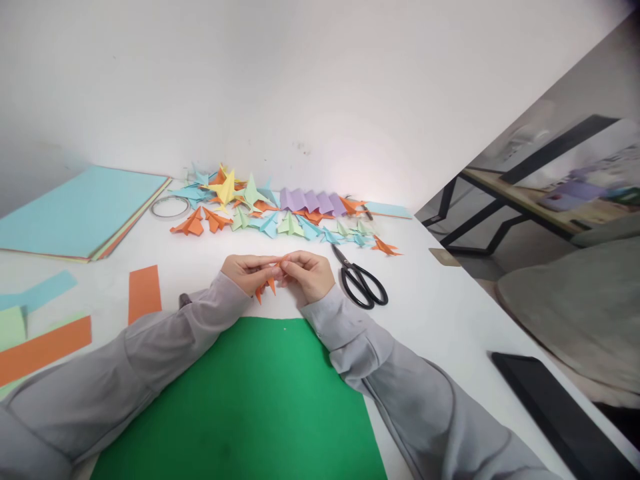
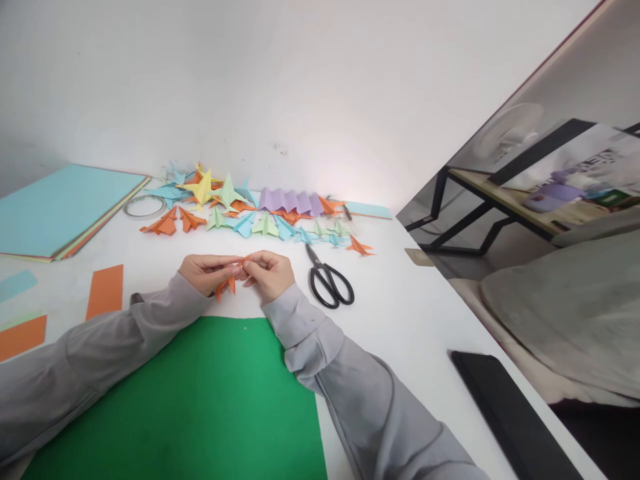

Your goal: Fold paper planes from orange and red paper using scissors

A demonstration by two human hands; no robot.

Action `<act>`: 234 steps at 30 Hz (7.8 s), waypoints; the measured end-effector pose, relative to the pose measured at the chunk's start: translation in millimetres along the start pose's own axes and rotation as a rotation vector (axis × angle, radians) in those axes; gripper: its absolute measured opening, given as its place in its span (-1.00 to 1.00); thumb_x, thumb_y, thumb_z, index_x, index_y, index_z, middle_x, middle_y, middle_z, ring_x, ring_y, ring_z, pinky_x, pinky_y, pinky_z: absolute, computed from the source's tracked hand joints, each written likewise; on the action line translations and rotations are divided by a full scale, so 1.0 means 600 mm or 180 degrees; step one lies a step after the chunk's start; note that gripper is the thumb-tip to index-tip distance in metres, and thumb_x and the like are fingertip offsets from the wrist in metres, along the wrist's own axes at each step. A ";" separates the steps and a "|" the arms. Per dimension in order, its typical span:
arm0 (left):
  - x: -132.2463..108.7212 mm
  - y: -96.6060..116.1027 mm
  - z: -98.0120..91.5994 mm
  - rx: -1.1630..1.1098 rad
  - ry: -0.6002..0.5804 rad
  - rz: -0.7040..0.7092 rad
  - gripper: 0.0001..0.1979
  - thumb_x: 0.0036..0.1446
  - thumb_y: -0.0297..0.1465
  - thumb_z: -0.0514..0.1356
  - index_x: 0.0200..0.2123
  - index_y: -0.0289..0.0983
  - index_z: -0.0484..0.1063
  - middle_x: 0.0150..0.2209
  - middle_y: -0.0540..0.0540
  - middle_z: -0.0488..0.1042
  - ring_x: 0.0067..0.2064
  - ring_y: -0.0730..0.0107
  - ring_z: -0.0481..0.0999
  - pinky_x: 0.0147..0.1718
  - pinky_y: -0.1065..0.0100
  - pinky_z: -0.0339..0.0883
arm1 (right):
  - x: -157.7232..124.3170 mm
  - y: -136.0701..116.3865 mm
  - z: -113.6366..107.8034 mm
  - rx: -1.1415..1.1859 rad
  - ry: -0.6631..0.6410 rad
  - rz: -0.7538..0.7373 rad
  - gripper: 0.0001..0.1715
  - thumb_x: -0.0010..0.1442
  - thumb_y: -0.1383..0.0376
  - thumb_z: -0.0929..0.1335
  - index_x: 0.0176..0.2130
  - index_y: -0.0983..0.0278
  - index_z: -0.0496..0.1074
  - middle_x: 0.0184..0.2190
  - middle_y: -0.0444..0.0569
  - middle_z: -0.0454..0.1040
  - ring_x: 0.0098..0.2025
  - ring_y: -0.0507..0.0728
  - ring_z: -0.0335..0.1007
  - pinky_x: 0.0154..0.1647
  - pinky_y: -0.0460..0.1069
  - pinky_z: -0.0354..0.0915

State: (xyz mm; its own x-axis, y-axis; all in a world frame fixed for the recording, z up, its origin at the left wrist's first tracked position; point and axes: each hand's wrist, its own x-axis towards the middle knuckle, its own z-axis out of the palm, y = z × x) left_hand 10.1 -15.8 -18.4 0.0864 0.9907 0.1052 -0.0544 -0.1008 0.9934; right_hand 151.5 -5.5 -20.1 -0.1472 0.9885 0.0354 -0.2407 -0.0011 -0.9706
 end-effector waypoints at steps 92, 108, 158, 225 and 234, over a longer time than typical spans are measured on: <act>0.011 0.000 -0.016 0.1488 0.0168 0.2302 -0.91 -0.06 -0.47 0.21 -0.54 -0.27 0.52 -0.60 -0.02 0.44 -0.59 0.53 0.31 -0.60 0.46 0.22 | 0.001 -0.002 -0.011 -0.0980 0.0009 -0.1243 -0.78 -0.22 0.15 0.54 -0.54 0.21 0.55 -0.55 -0.07 0.52 -0.49 0.06 0.39 -0.44 -0.02 0.29; 0.013 0.002 -0.017 0.1323 0.0128 0.2269 -0.92 -0.07 -0.45 0.25 -0.57 -0.24 0.51 -0.63 0.00 0.43 -0.60 0.54 0.31 -0.61 0.46 0.21 | -0.001 -0.005 -0.008 -0.1041 -0.0017 -0.1336 -0.78 -0.19 0.13 0.52 -0.58 0.20 0.53 -0.57 -0.08 0.50 -0.49 0.07 0.37 -0.45 -0.01 0.26; 0.021 -0.034 -0.018 0.0771 -0.0055 0.2014 -0.87 -0.01 -0.42 0.27 -0.34 -0.32 0.55 -0.47 -0.08 0.46 -0.53 0.52 0.41 -0.63 0.49 0.25 | 0.005 -0.004 -0.005 -0.0020 -0.0054 -0.0531 -0.73 -0.35 0.21 0.57 -0.57 0.27 0.54 -0.66 -0.12 0.49 -0.62 -0.01 0.38 -0.63 -0.11 0.31; 0.013 -0.005 -0.021 0.1929 0.0004 0.2631 -0.87 0.05 -0.52 0.15 -0.50 -0.30 0.47 -0.58 0.02 0.29 -0.59 0.56 0.25 -0.63 0.49 0.14 | 0.008 0.001 -0.032 -0.2722 -0.0618 -0.2645 -0.80 0.21 0.39 0.22 -0.37 0.22 0.40 -0.45 -0.07 0.49 -0.37 0.04 0.40 -0.34 -0.05 0.31; 0.013 -0.008 -0.020 0.1958 0.0030 0.2656 -0.87 0.05 -0.52 0.15 -0.49 -0.29 0.47 -0.58 0.02 0.28 -0.58 0.56 0.25 -0.63 0.49 0.13 | 0.004 0.000 -0.028 -0.2694 -0.0631 -0.2518 -0.82 0.20 0.40 0.23 -0.37 0.23 0.39 -0.46 -0.08 0.47 -0.37 0.05 0.39 -0.33 -0.05 0.31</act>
State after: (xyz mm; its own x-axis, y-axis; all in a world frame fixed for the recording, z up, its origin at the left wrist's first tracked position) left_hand -0.8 -6.6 -23.1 0.2466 0.5848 0.7728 0.4244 -0.7820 0.4564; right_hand 167.5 -0.4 -24.2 -0.4073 0.6279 0.6632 0.3712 0.7773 -0.5079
